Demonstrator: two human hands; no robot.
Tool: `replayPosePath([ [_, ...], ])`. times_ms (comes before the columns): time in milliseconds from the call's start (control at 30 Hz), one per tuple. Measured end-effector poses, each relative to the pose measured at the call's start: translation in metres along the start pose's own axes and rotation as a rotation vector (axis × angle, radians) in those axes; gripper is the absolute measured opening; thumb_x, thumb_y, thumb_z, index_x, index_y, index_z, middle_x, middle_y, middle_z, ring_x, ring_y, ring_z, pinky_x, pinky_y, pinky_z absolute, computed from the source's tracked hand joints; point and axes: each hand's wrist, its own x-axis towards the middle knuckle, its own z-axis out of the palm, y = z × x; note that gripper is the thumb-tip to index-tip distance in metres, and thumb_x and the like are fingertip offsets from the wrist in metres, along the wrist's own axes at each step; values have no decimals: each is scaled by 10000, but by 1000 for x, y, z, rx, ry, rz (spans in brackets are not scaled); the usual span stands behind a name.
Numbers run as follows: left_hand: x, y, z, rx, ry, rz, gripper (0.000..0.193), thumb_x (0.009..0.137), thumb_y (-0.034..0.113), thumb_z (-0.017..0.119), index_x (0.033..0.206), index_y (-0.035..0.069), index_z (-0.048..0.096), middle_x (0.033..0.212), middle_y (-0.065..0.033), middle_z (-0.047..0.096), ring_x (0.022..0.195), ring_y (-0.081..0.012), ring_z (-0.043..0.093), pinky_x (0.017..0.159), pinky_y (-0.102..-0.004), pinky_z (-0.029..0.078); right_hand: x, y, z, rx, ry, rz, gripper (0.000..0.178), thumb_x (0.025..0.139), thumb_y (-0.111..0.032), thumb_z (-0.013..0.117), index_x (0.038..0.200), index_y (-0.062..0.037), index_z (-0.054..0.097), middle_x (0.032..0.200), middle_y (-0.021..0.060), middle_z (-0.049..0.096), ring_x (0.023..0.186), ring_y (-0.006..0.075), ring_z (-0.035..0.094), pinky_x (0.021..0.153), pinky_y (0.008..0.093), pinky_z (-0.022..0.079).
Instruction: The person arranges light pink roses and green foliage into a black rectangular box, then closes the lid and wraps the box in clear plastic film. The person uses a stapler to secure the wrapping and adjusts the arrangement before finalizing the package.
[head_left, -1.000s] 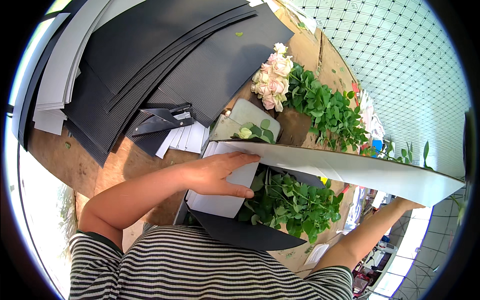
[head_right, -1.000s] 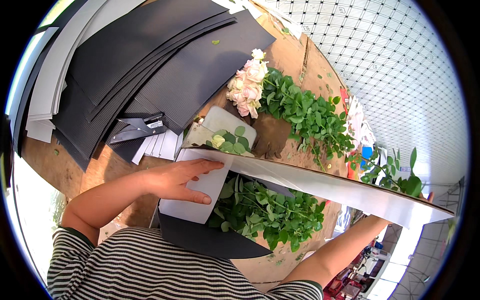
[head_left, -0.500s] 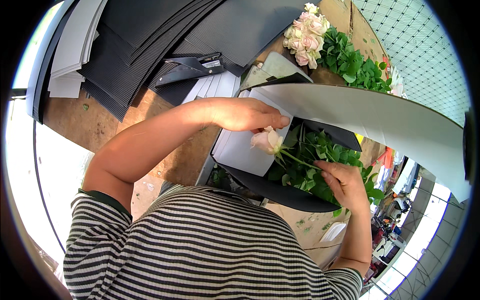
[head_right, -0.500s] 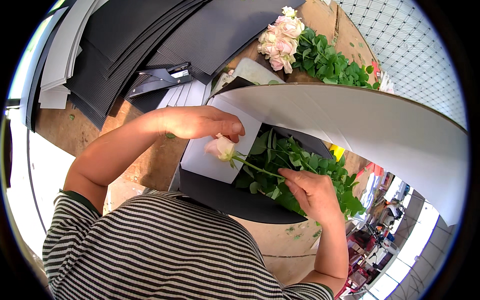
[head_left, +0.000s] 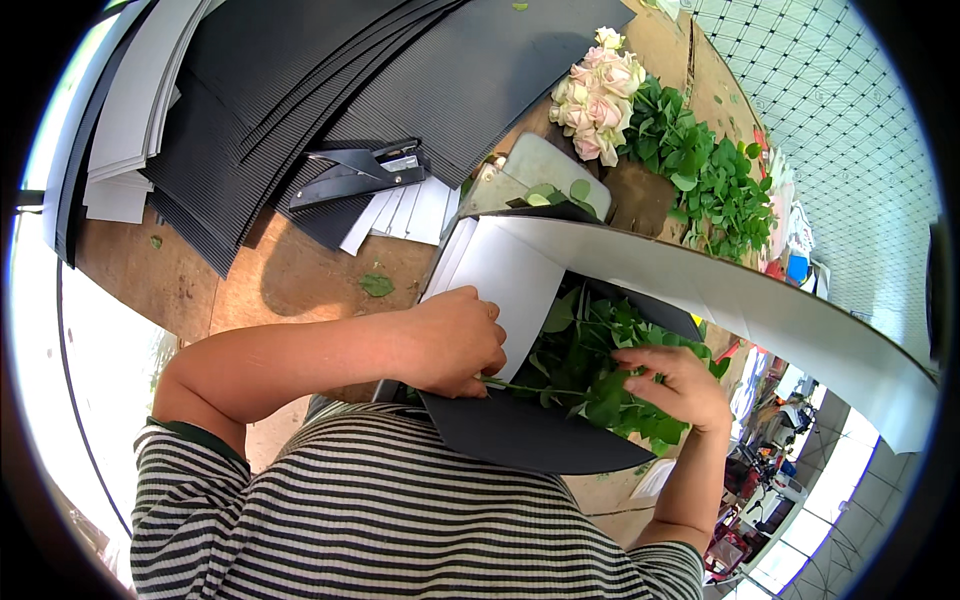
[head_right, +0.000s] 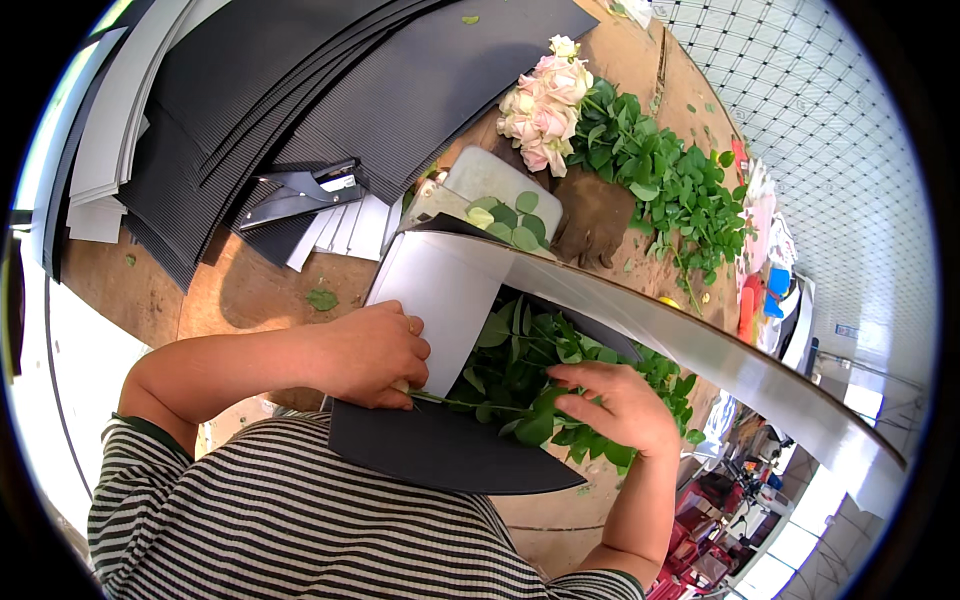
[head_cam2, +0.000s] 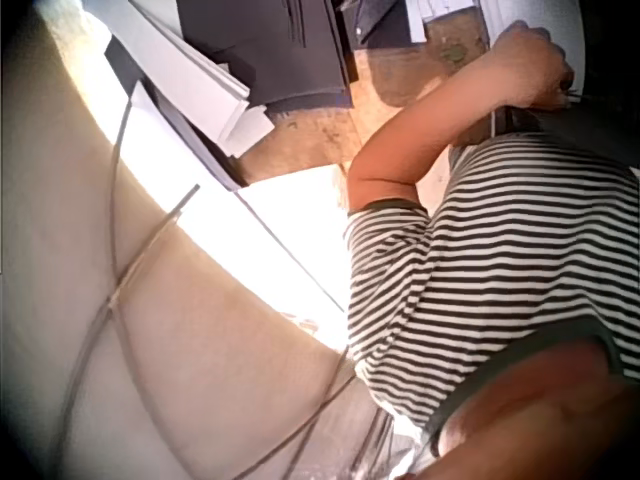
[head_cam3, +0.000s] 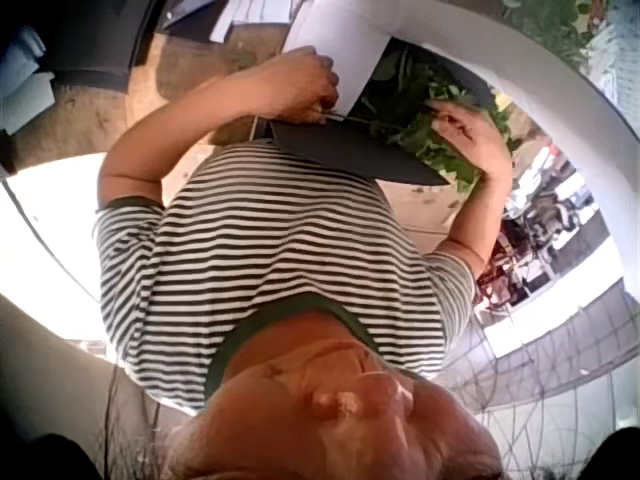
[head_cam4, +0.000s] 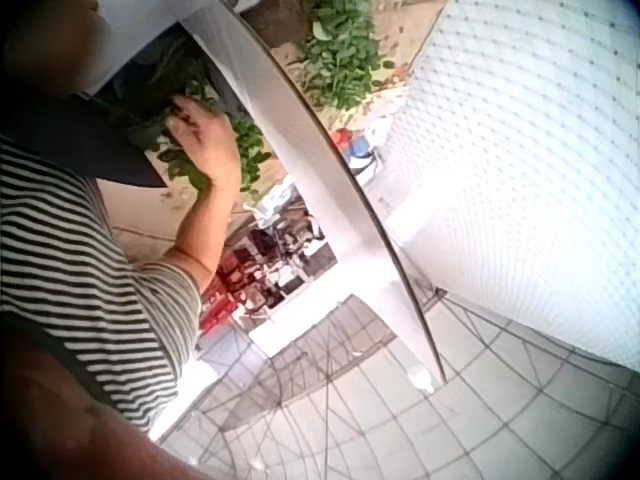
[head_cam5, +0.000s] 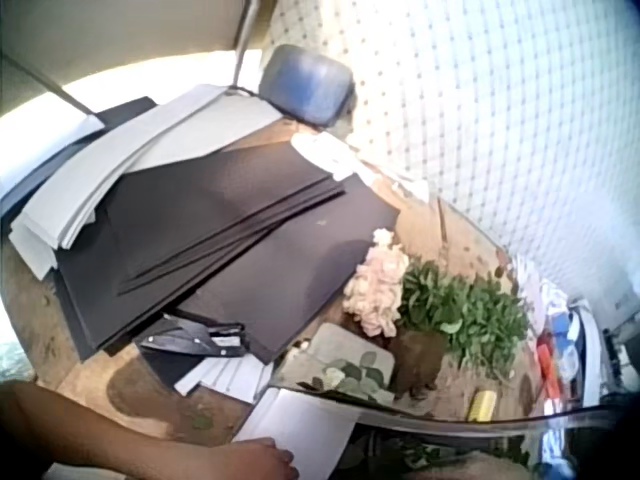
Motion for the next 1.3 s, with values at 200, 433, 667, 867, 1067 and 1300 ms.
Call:
replayPosePath([
  [200,0,0,-1,23,-4,16,248,770,357,674,868,129,695,837,-15,656,951,-219,571,806,-353,406,45,120,-146,382,1034,148,290,973,-241,504,1188,-78,610,1006,35,656,902,148,613,720,246,454],
  [433,0,-1,0,-28,19,13,236,713,297,679,847,103,663,833,-18,648,928,-219,568,800,-352,405,209,152,-132,-947,848,107,348,890,-168,551,1226,-79,558,1204,101,570,1081,306,517,887,425,445],
  [667,0,-3,1,-47,17,3,249,700,280,677,856,87,652,838,-30,651,927,-232,571,802,-357,409,129,149,-187,-380,1181,13,235,914,-137,549,1088,18,582,1017,172,644,905,279,593,820,353,441],
  [867,-1,-5,0,-84,52,49,227,705,274,668,841,93,648,828,-40,649,921,-240,570,802,-367,407,-126,111,-240,-518,2212,-252,281,939,-167,560,1076,74,601,960,123,628,795,188,547,762,336,461],
  [1067,-6,-6,-9,-153,40,78,218,743,281,707,826,89,642,826,-43,654,911,-257,575,805,-378,420,-156,-38,-76,-957,1683,-226,324,845,-102,582,1146,17,593,797,92,507,673,211,499,621,317,413],
  [1300,-23,3,-8,-202,73,-78,237,788,247,696,965,90,681,882,-78,636,791,-294,622,694,-412,499,-22,-27,42,-571,567,-20,627,742,-10,632,1344,-67,468,846,125,519,713,320,556,601,407,482],
])
